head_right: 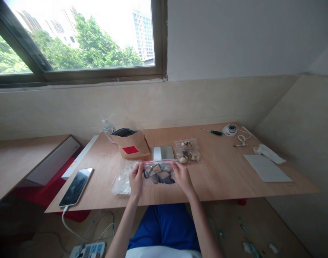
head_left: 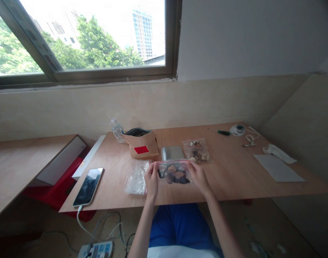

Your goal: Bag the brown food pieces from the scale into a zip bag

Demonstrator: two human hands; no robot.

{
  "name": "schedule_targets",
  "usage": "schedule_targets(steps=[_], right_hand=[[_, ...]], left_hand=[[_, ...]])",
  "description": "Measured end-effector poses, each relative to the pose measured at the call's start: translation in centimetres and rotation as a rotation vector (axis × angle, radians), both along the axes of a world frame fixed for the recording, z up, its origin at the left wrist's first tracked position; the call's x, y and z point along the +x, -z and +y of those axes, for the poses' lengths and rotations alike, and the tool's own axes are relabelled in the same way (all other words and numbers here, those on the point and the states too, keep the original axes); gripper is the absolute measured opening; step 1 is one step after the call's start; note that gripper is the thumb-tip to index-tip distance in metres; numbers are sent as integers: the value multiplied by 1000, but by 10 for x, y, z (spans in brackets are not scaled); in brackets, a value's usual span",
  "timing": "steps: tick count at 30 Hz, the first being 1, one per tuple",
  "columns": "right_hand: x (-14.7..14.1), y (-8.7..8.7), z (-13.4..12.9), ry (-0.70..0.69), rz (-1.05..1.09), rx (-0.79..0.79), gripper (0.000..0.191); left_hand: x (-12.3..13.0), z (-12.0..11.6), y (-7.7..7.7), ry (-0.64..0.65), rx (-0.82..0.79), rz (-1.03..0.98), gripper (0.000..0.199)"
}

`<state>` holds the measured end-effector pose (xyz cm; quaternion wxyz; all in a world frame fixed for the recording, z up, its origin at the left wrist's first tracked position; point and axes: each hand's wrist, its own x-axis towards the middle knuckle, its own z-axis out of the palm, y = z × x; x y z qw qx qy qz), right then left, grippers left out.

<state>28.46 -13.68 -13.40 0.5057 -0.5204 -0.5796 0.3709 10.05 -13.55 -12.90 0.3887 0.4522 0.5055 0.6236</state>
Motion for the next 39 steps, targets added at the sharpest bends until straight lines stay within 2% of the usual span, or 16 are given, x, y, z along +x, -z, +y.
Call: schedule_targets(steps=[4, 11, 15, 19, 27, 32, 39], right_hand=[[3, 20, 8, 99, 64, -8, 47], [9, 68, 21, 249, 47, -2, 43], [11, 85, 18, 354, 33, 0, 41], [10, 88, 16, 431, 35, -6, 39], [10, 87, 15, 427, 83, -26, 36], [10, 87, 14, 400, 115, -31, 38], [9, 86, 14, 433, 107, 18, 38]], left_hand=[[5, 9, 12, -15, 1, -3, 34], [7, 23, 52, -27, -61, 41, 40], [6, 23, 63, 2, -69, 52, 40], [6, 21, 65, 59, -87, 49, 36], [3, 21, 67, 103, -99, 7, 28], [1, 22, 69, 90, -81, 13, 28], [0, 24, 75, 77, -63, 18, 28]])
